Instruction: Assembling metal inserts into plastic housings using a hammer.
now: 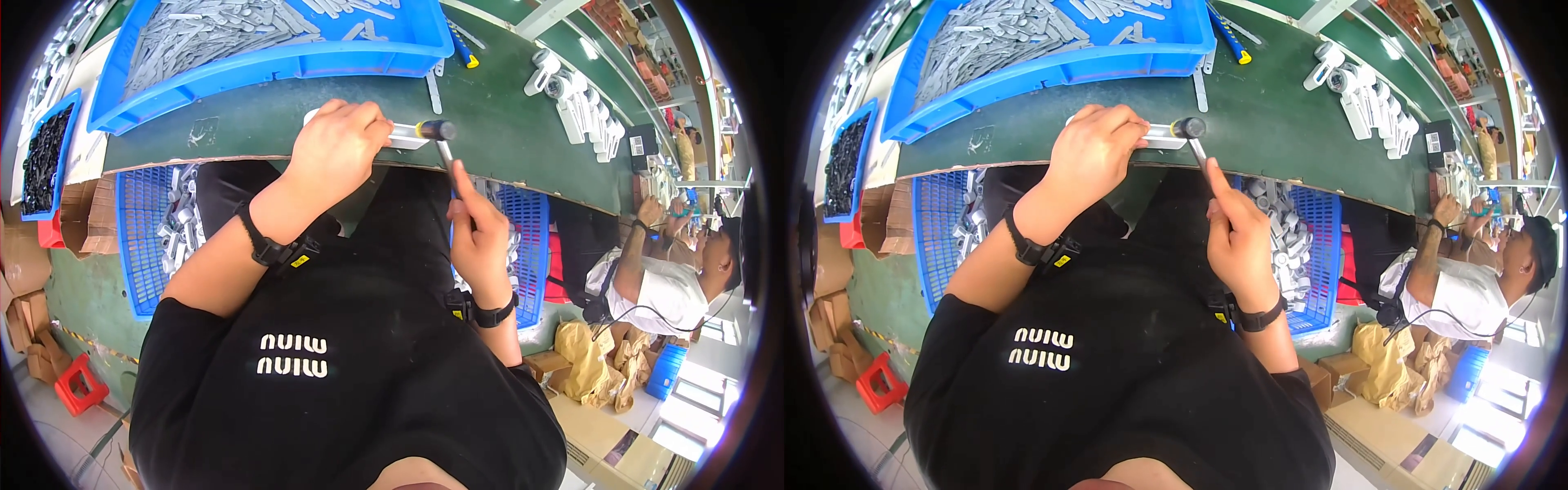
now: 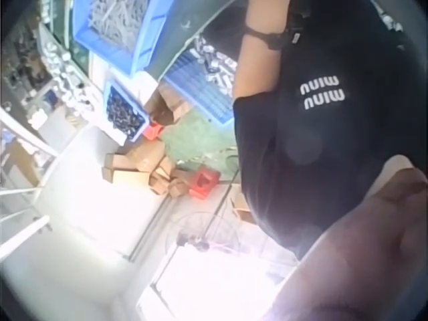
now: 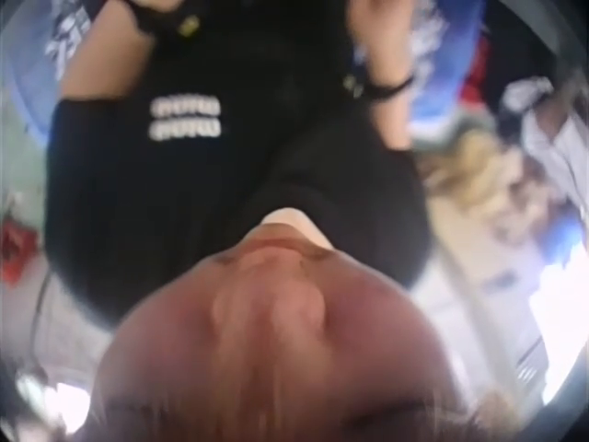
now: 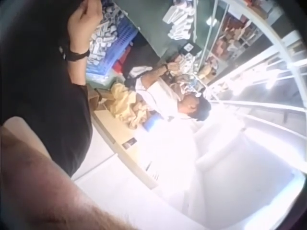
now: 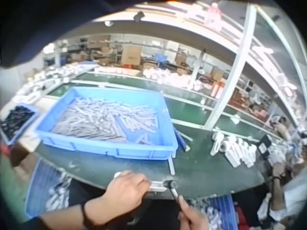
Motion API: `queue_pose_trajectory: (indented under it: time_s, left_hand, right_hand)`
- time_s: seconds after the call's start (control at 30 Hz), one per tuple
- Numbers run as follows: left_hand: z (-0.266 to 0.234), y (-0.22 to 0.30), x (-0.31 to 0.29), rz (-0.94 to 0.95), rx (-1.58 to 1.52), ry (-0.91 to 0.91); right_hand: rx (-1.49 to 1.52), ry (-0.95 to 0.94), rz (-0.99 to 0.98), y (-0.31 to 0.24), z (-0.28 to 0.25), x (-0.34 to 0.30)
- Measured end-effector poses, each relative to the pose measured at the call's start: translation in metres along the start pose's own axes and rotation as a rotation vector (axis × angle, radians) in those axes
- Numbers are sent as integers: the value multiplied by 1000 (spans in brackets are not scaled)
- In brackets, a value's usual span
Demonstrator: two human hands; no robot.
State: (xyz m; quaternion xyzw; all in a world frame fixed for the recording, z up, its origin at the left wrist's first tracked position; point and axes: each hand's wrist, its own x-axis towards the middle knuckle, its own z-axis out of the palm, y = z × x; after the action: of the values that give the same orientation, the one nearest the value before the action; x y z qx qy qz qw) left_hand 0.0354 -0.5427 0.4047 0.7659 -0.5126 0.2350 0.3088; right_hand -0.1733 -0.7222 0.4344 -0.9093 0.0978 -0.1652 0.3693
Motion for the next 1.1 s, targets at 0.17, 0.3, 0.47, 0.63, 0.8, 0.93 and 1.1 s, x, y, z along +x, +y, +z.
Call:
queue_pose_trajectory:
  time_s: [0.17,0.3,0.47,0.63,0.8,0.93,1.1]
  left_hand:
    - [-4,3,3,-22,-23,4]
    - [-8,6,2,-121,16,-101]
    - [-17,6,10,9,69,-236]
    - [-31,-15,15,148,-23,-315]
    - [-42,-19,1,-198,-269,-180]
    - [-44,-5,-8,-562,-122,-168]
    - [-26,-15,-27,-426,-120,-80]
  right_hand:
    - [-4,266,-188,1,15,4]
    - [-223,-15,-139,0,-7,6]
    - [134,198,37,4,-7,-7]
    - [67,124,10,13,-4,-9]
    - [92,109,7,9,5,-15]
    - [96,106,-13,11,10,-12]
    - [178,61,-52,1,11,7]
